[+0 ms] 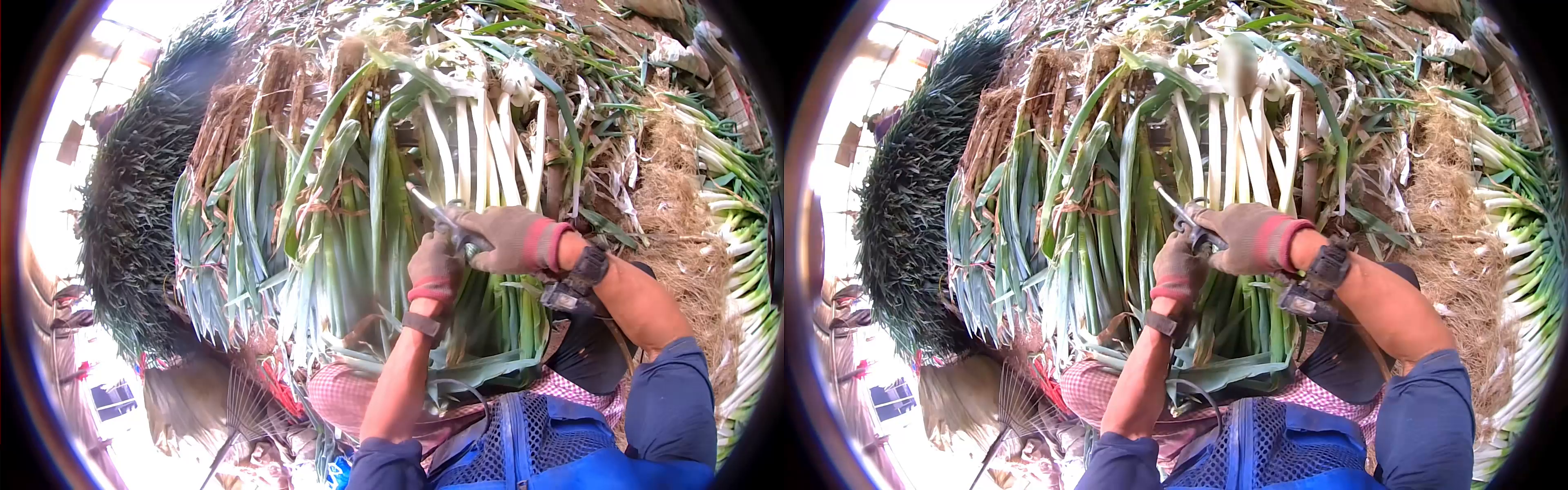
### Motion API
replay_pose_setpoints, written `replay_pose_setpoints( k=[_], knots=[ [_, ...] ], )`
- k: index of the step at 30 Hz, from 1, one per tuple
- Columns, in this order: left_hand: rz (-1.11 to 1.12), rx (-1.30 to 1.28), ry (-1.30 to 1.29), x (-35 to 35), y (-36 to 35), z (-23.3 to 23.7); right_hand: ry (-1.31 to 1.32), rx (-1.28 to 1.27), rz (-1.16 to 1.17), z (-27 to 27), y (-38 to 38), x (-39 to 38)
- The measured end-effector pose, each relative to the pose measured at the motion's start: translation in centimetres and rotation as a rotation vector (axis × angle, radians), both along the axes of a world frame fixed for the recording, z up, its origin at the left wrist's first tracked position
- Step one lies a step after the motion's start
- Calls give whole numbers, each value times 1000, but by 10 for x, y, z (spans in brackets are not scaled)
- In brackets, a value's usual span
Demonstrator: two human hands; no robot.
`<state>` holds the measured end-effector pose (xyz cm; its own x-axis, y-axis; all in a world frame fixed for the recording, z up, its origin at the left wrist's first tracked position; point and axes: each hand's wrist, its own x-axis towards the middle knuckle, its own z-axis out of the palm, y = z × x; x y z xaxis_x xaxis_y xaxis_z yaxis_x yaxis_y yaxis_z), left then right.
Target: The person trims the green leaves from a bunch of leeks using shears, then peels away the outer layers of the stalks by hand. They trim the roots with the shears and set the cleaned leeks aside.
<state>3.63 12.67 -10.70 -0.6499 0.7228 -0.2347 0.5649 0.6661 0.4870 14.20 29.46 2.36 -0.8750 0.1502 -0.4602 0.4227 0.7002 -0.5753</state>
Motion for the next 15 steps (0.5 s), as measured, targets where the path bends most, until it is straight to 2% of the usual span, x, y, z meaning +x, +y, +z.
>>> replay_pose_setpoints(
  k=[2,3,5,6,7,9,10,12,13,15],
  knots=[
    [40,134,-126,-6,-8,10,40,22,-80,-11,-7,-10],
    [106,55,-178,-12,-7,15,66,52,-120,-24,-5,-16],
    [140,296,-79,-20,-16,19,75,90,-111,-18,-6,-22],
    [162,300,-68,-26,-21,20,9,50,-65,-13,-8,-21],
    [206,190,-17,-31,-17,34,-58,8,-16,-7,-11,-23],
    [215,266,161,-45,-11,31,-67,32,-8,-19,-9,-35],
    [212,272,162,-54,-3,28,-2,77,-68,-27,-6,-44],
    [134,193,412,-69,13,21,35,148,-112,-35,5,-65],
    [132,193,411,-74,21,21,55,161,-133,-36,10,-76],
    [104,-74,411,-84,39,21,34,206,-156,-37,20,-98]
  ],
)
